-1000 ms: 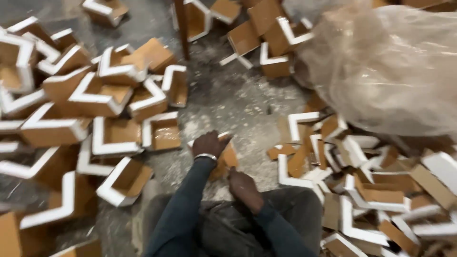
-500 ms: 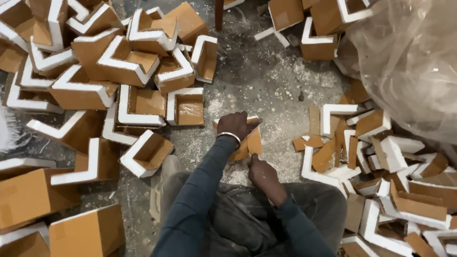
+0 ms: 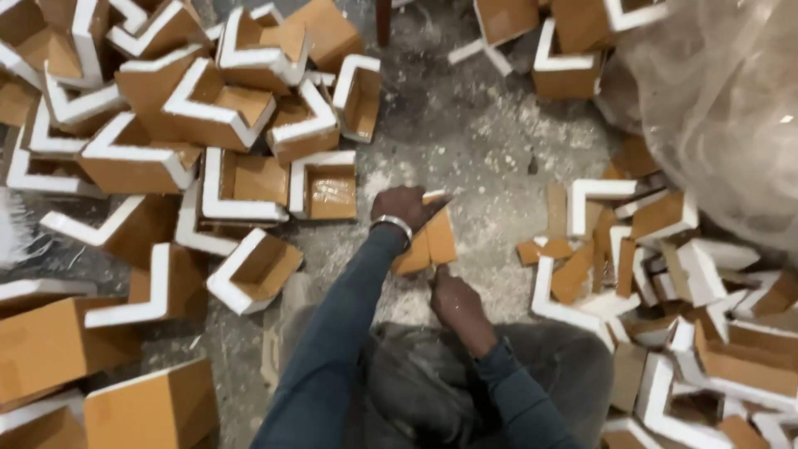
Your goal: The person sits on the floor and uses a knife to cut the white foam corners off small cardboard boxes. They pick up each box, slice the foam along the edges, and discard the pieces, repeating the process for multiple units.
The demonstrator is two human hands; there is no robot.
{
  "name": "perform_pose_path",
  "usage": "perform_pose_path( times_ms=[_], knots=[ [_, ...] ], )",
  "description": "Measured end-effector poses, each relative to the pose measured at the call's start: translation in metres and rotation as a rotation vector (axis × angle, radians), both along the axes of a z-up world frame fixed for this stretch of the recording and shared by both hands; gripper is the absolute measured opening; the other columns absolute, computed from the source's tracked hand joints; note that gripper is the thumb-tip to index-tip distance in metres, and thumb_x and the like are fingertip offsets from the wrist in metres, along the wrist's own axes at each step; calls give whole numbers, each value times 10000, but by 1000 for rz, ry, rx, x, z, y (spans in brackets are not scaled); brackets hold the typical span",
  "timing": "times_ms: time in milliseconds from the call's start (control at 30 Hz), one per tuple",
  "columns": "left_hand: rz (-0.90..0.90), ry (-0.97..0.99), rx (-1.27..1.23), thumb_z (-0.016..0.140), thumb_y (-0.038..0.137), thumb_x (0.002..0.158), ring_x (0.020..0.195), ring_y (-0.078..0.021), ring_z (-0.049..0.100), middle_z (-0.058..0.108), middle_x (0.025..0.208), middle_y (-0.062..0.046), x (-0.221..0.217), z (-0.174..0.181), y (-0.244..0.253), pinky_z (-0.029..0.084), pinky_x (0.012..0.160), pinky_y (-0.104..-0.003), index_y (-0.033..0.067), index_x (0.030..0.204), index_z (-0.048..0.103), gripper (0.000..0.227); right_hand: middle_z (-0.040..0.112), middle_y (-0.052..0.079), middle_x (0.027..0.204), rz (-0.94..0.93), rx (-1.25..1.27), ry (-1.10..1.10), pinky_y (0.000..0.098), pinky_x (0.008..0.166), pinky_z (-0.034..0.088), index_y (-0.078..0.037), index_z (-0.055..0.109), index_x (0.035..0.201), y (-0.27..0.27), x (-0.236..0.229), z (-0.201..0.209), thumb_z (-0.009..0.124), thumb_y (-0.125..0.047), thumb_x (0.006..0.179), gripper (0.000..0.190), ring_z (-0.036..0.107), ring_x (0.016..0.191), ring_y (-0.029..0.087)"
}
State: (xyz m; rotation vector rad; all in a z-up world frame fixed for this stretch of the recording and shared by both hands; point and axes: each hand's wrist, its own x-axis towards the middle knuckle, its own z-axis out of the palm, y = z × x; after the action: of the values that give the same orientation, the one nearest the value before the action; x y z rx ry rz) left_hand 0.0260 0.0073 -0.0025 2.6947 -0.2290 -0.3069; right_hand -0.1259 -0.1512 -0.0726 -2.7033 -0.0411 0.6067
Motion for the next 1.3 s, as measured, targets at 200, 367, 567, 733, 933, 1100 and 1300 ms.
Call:
perform_pose_path(
  times_ms=[200,367,567,733,933,1100,1300],
  knots=[
    [-28,77,-4,416,813,886,853,-321,742,768,884,-148,11,-14,-4,583,783,-500,126,927,791,783,704,260,851,12,-44,-2,579,688,520,37,480,1358,-8,-33,23,509,-290,984,498,674,790,456],
    [-20,2,-29,417,815,920,862,-335,743,769,870,-159,14,-7,3,577,818,-499,106,942,796,805,689,238,846,97,15,-158,560,676,524,26,601,1172,-5,-18,9,512,-257,977,355,666,793,438],
    [-9,20,-7,416,818,910,851,-345,741,763,884,-165,15,-16,-3,582,806,-491,95,927,809,823,714,238,897,8,34,-119,574,730,513,-1,588,1174,-2,-16,-8,520,-219,960,313,673,853,445],
    [31,57,-40,411,827,886,843,-345,742,757,880,-162,11,-12,2,587,784,-496,100,924,807,828,721,248,865,-29,-39,-8,572,727,512,7,541,1241,3,-47,41,524,-255,984,367,687,843,442],
    [78,9,-89,423,829,872,827,-366,737,754,850,-170,14,-19,12,582,771,-503,122,944,812,811,717,252,855,12,18,-160,559,684,515,20,541,1223,0,-33,-12,519,-185,990,311,688,800,449],
    [102,63,-39,376,818,921,818,-339,750,757,825,-153,14,-13,13,590,766,-499,119,928,806,821,720,258,844,-28,16,-113,549,667,525,17,529,1248,16,-29,43,512,-243,1014,350,690,779,447],
    [100,65,-49,398,817,903,821,-341,748,758,837,-163,11,-11,12,588,770,-492,125,928,806,804,706,225,812,-14,28,-302,550,608,515,-20,561,1271,4,-44,37,519,-232,1010,339,679,708,439]
  ],
)
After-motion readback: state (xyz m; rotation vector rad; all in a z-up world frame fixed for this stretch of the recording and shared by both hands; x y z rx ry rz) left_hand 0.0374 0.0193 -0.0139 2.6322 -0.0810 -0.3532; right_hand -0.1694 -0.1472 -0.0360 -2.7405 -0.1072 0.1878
